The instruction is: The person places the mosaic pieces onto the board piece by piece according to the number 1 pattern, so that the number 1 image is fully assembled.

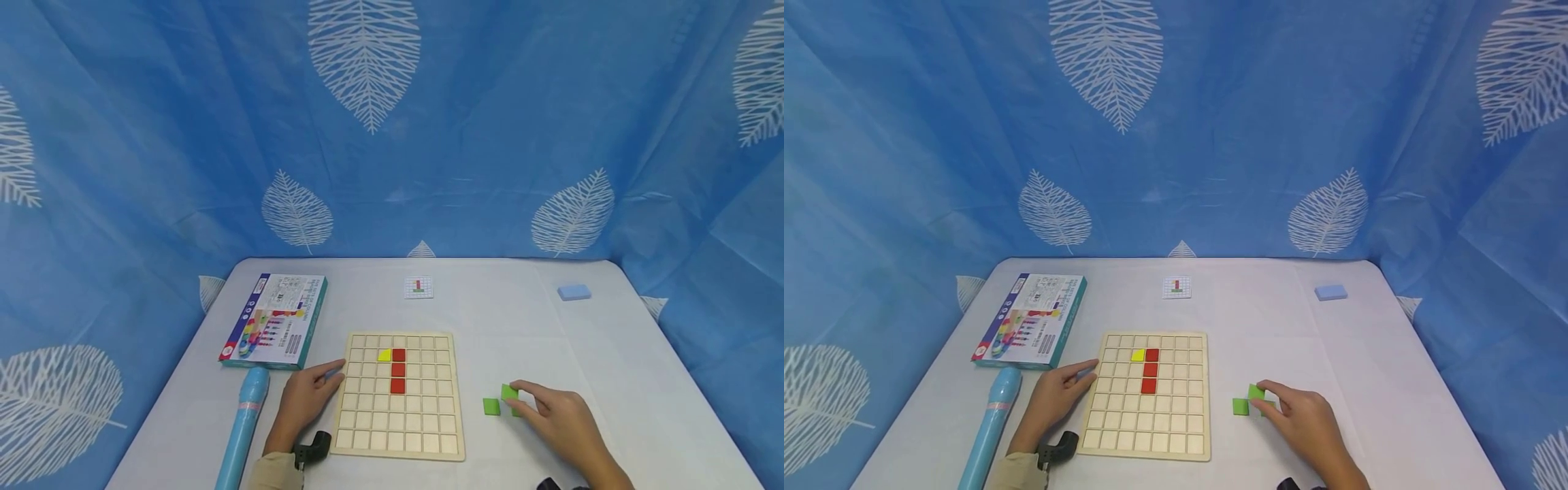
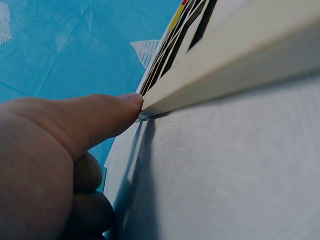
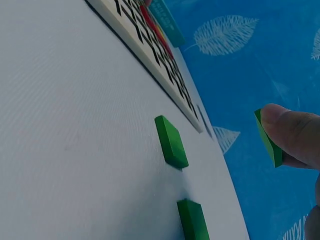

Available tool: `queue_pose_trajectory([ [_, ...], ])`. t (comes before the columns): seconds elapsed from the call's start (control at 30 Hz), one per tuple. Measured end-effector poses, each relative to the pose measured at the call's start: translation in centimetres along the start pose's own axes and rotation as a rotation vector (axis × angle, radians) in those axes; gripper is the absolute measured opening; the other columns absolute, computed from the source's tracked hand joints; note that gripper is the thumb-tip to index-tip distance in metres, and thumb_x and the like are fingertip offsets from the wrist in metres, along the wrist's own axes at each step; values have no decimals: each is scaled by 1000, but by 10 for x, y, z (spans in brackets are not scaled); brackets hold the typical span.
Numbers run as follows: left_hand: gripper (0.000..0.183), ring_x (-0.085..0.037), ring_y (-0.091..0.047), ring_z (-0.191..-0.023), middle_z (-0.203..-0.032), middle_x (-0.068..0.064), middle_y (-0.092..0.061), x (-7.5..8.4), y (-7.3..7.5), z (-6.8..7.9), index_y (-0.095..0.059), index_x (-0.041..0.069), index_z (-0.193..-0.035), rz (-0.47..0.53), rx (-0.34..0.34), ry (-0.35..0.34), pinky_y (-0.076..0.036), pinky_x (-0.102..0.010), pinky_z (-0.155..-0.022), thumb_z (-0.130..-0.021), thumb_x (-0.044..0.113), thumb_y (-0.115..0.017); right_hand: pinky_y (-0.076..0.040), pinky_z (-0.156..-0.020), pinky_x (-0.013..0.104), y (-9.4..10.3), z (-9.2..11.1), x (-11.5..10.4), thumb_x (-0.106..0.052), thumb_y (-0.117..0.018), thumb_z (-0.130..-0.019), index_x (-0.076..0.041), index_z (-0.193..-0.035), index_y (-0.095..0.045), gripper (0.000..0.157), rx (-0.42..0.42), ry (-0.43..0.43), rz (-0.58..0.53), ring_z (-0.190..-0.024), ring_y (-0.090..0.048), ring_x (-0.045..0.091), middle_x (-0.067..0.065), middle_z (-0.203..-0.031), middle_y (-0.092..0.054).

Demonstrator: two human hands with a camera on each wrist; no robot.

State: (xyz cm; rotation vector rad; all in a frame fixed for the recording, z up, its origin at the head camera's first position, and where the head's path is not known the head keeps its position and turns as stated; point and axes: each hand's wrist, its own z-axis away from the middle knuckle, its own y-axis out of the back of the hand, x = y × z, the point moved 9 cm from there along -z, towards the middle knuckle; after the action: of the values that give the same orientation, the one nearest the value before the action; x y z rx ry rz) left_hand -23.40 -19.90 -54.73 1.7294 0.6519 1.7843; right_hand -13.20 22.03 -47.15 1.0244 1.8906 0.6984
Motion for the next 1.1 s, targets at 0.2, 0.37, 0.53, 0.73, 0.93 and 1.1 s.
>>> queue_pose_trajectory([
  [0.2, 33, -9, -32, -51, -53, 7, -37, 0, 0, -1, -75, 23, -127, -3, 5, -3, -27, -26, -53, -94, 32, -76, -25, -46, 17, -14, -11, -18, -27, -90, -76, -22, -97, -80, 25, -36, 30, -55, -51, -14, -8, -27, -55, -20],
  [0.37, 34, -8, -32, -50, -53, 7, -37, 0, 1, 0, -75, 24, -127, -4, 3, -2, -27, -26, -52, -94, 33, -75, -23, -47, 12, -23, -19, -35, -26, -91, -73, -21, -96, -80, 26, -31, 105, -105, -52, -13, -11, -29, -57, -18],
  [0.53, 34, -8, -30, -49, -52, 7, -37, 3, 2, 0, -75, 22, -127, 5, -2, -16, -27, -25, -50, -94, 31, -76, -25, -47, 13, -34, -25, -51, -28, -90, -76, -20, -98, -80, 26, -61, 145, -137, -51, -14, -12, -30, -57, -20],
  [0.73, 34, -8, -29, -48, -52, 7, -38, 4, 2, 1, -74, 23, -127, 12, -6, -18, -27, -25, -49, -94, 30, -76, -24, -47, 16, -49, -32, -66, -31, -89, -79, -19, -98, -81, 24, -106, 129, -146, -51, -16, -10, -28, -55, -21],
  [0.93, 34, -8, -31, -49, -52, 7, -38, 3, 1, 1, -74, 23, -127, 11, -9, -9, -27, -25, -50, -94, 31, -75, -24, -47, 17, -65, -34, -75, -33, -87, -81, -19, -99, -80, 24, -161, 110, -189, -51, -18, -9, -27, -54, -22],
  [1.1, 34, -8, -31, -49, -53, 7, -38, 3, 1, 1, -74, 23, -127, 10, -9, -8, -27, -25, -50, -95, 31, -75, -25, -47, 18, -78, -33, -81, -34, -86, -83, -21, -99, -79, 21, -207, 97, -222, -50, -20, -8, -26, -53, -24],
])
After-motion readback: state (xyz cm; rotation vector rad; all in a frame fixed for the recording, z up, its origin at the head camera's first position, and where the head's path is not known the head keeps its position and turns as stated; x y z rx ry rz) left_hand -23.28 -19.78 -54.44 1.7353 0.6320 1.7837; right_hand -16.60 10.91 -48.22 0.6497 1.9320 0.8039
